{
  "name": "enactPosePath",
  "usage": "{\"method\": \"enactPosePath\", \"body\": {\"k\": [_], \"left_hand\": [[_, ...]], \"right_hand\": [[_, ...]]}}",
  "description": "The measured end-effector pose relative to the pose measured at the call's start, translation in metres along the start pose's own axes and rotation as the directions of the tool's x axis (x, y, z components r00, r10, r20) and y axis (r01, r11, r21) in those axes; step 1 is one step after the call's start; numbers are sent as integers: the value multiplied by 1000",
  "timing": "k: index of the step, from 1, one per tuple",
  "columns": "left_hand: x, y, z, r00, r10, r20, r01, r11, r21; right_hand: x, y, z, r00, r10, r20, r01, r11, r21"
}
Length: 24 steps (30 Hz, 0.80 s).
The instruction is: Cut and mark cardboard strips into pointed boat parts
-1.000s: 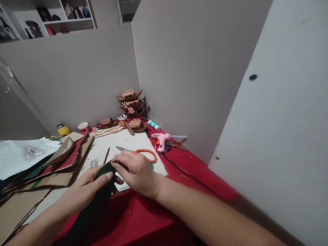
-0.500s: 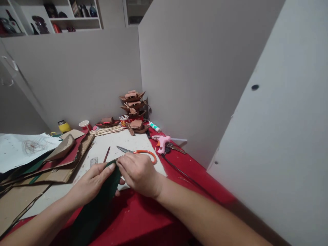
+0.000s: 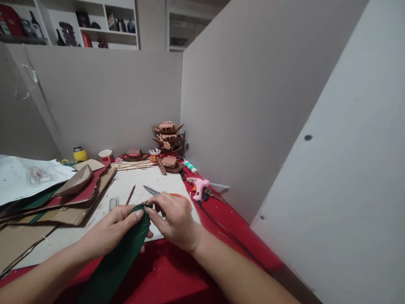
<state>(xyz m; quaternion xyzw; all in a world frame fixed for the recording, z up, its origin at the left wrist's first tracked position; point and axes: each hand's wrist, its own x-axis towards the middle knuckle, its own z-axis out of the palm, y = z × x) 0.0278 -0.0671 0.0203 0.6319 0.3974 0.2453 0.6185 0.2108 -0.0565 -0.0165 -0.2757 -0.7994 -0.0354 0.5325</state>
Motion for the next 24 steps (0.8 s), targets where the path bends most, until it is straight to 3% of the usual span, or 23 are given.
{"method": "enactPosePath", "body": {"k": [7,13,19,24], "left_hand": [[8,-16,2,999,29,-23,-29,1000,5],[19,-30,0,999,45,4,-44,983,-176],[17,-31,-4,999,37,34,-30,983,-182],[13,-28,-1,988,148,-42,-150,988,-35]], "right_hand": [[-1,2,3,992,-36,120,41,998,-38],[-8,3,4,977,-171,126,178,983,-40],[-2,0,0,996,-36,77,35,999,14],[0,4,2,981,85,174,-69,993,-95]]}}
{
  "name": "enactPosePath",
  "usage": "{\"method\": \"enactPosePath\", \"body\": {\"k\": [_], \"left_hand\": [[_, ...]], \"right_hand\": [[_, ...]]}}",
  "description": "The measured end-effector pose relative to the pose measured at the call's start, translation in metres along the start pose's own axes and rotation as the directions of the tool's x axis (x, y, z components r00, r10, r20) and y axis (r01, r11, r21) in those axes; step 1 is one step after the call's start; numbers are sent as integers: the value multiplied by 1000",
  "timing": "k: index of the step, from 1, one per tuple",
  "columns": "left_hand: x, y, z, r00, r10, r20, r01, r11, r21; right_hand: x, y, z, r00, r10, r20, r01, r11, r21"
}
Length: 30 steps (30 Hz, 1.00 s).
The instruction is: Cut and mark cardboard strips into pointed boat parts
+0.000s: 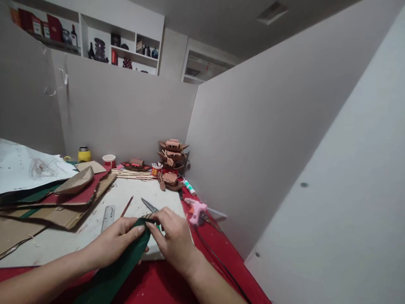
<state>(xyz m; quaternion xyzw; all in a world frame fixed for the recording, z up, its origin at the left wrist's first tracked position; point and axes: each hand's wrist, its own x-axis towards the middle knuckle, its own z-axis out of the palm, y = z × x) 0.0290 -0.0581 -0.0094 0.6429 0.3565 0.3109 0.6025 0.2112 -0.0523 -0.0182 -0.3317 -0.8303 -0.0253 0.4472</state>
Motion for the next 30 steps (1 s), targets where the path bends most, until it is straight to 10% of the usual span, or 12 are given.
{"method": "enactPosePath", "body": {"k": [7,11,19,30], "left_hand": [[9,-8,-1,974,205,-99,-155,915,373],[14,-13,-7,985,162,-67,-138,951,277],[5,-6,-9,993,-78,83,82,996,-38],[2,-4,-1,998,-57,17,57,998,4]], "right_hand": [[-5,-1,4,985,-159,68,167,979,-119],[-6,-5,4,971,-234,57,238,968,-78],[-1,5,2,995,98,-29,-91,979,180],[-5,4,3,989,-119,-83,122,992,36]]}}
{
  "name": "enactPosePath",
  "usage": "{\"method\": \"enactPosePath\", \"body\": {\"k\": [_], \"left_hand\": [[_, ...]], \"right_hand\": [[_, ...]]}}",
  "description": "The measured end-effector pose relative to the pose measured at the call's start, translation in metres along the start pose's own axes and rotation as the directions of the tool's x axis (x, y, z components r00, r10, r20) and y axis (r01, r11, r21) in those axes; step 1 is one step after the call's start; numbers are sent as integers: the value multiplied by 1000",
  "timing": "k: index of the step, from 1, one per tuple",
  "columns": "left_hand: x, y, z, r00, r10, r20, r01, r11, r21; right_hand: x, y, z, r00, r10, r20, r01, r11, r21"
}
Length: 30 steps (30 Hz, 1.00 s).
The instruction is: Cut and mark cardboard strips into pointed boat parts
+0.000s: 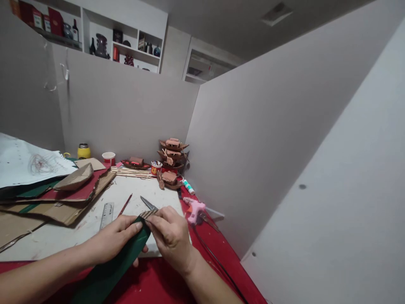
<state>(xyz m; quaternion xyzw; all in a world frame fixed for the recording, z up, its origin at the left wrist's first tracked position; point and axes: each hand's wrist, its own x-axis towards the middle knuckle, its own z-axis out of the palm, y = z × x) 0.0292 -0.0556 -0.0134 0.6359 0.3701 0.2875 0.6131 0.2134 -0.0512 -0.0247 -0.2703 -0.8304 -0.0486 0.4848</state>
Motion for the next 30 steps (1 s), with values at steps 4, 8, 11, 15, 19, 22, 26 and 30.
{"method": "enactPosePath", "body": {"k": [4,8,11,15,19,22,26,30], "left_hand": [[4,-7,3,1000,-16,-14,14,995,-97],[4,-12,-2,1000,24,16,-21,979,-202],[1,-11,-4,984,6,177,40,966,-254],[-1,-9,0,985,1,171,50,955,-291],[3,-12,2,993,-4,119,35,964,-262],[4,-15,2,994,-9,107,35,969,-245],[6,-18,4,997,-18,70,33,975,-219],[9,-23,6,996,-82,21,85,980,-183]], "right_hand": [[-1,-7,0,984,-175,21,176,981,-76],[-1,-11,-1,995,-95,-37,94,995,-32],[2,-8,-3,989,83,-125,-77,996,52],[5,0,-3,976,187,-114,-164,969,187],[5,5,-1,979,181,-97,-161,970,181],[5,5,0,985,143,-99,-126,978,165],[3,2,0,996,40,-74,-32,995,98],[0,2,2,999,-39,-19,39,999,18]]}}
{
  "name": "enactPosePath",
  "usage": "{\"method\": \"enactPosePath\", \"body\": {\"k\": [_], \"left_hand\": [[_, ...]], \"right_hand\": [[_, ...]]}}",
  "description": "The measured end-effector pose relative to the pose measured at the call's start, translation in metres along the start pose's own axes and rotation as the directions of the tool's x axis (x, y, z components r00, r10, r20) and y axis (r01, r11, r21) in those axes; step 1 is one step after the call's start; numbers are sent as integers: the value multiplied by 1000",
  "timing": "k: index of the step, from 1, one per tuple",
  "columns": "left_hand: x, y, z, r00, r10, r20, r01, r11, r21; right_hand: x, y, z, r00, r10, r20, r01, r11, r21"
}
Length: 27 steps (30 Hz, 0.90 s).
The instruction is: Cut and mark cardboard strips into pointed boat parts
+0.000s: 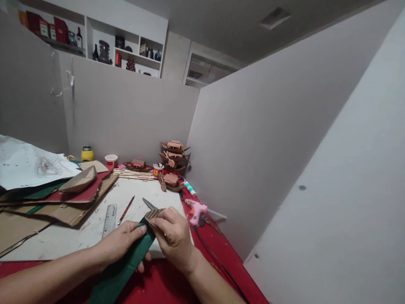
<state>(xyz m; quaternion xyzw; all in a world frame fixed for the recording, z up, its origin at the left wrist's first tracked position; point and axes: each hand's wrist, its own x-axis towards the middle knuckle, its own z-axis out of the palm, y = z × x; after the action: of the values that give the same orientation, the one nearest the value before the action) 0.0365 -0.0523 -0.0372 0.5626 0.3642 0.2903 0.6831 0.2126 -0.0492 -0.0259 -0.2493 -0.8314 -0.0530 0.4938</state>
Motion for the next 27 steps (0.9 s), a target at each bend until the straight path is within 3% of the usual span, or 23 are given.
{"method": "enactPosePath", "body": {"k": [4,11,17,20,23,27], "left_hand": [[3,-3,-3,1000,-11,-6,11,1000,14],[2,1,-6,992,121,-39,-118,991,65],[5,-3,2,993,57,-104,-50,997,62],[6,-3,2,992,76,-97,-73,997,31],[4,-1,-1,989,123,-78,-122,992,8],[-1,3,-2,998,59,16,-59,998,-36]], "right_hand": [[-1,1,2,999,-1,40,2,1000,-7],[5,4,3,988,150,21,-152,984,89],[-2,1,8,997,31,71,-29,999,-18],[-4,-3,10,992,-8,129,9,1000,-3],[-1,-4,8,996,78,52,-81,996,49],[5,-2,3,965,256,-49,-242,950,200]]}}
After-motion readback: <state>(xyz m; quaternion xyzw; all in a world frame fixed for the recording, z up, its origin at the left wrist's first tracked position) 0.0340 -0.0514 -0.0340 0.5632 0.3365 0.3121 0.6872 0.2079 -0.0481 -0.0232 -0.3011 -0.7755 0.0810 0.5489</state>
